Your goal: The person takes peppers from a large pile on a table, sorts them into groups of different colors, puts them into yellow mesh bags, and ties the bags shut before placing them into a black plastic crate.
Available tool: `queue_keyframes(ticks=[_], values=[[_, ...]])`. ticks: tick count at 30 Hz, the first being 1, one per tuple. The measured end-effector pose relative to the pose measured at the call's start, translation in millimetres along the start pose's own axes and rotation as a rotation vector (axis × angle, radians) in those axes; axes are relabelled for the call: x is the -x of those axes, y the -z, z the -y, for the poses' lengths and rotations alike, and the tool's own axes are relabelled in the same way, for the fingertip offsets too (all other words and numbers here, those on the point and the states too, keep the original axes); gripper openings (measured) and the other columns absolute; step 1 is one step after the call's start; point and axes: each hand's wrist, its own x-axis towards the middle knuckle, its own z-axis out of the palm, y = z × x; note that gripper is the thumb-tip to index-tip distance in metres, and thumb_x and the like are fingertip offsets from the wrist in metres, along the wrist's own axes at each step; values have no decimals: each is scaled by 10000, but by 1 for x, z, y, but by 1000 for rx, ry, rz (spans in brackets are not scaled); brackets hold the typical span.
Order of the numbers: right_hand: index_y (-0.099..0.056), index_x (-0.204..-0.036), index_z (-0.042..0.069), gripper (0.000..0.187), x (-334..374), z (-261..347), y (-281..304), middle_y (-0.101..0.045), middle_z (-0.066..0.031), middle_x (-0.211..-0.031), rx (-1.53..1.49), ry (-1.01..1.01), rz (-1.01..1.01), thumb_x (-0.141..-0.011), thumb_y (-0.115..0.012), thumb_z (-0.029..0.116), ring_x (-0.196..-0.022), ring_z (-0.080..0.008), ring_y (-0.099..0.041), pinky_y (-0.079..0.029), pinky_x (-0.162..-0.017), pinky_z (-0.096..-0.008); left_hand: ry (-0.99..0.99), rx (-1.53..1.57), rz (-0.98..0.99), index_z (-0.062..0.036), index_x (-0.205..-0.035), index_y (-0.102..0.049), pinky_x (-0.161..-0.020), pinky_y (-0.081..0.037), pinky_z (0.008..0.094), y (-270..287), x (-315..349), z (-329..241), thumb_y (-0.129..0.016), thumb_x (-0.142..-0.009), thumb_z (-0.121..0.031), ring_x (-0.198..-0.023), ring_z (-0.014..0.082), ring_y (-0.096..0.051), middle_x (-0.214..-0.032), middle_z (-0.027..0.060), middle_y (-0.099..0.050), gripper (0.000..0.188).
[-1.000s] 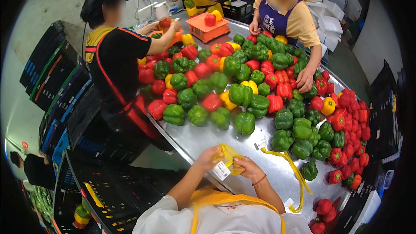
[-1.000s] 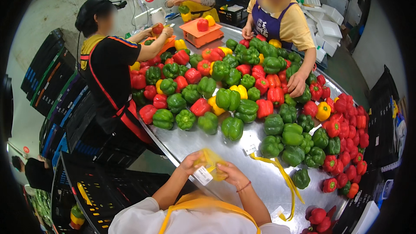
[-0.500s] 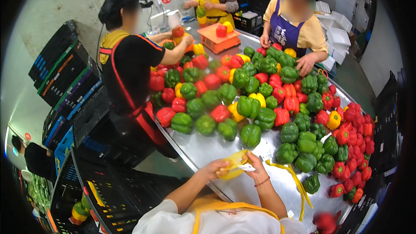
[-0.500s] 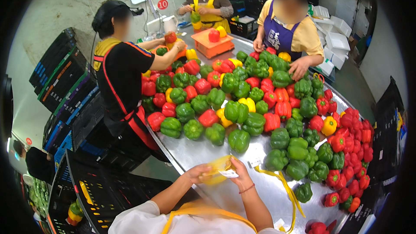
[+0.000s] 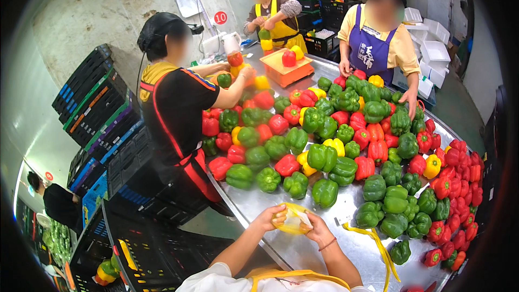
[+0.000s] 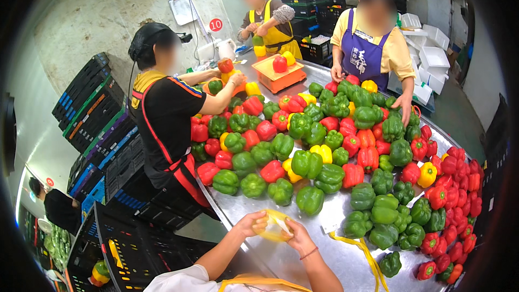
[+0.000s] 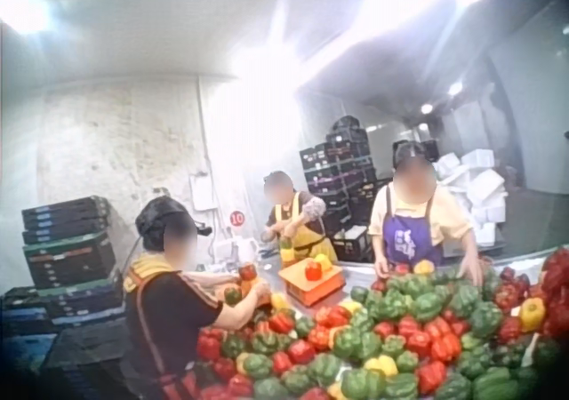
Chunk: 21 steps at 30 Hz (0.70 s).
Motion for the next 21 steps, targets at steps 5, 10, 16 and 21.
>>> queue_keyframes(ticks=[5, 10, 16, 21], values=[[-497, -1082, 16, 244, 10, 2, 5, -569, -34, -825, -4, 1, 5, -885, -438, 146, -488, -59, -434, -390, -490, -198, 50, 6, -12, -118, -858, -467, -421, -305, 206, 0, -11, 12, -469, -884, -217, -433, 64, -337, -568, -46, -396, 102], [-494, -1097, 11, 258, 13, 2, 3, -575, -32, -837, 18, 13, -64, -894, -416, 151, -472, -49, -421, -388, -495, -196, 52, 12, -44, -123, -835, -459, -408, -295, 209, -6, -13, 14, -459, -894, -208, -406, 63, -330, -539, -40, -384, 103], [-520, -1016, 19, 223, 17, -4, -7, -549, -30, -712, -21, -26, -114, -886, -435, 179, -427, -48, -421, -362, -438, -169, 48, 51, -55, -119, -843, -467, -412, -304, 202, 1, -9, 21, -463, -890, -201, -401, 63, -332, -527, -41, -381, 95], [-520, -1007, 15, 224, 17, -7, -2, -551, -48, -731, -41, -48, -89, -884, -439, 182, -431, -59, -418, -367, -438, -174, 47, 50, -28, -117, -868, -481, -438, -304, 198, 11, -5, 26, -474, -878, -210, -439, 61, -335, -556, -46, -393, 95]])
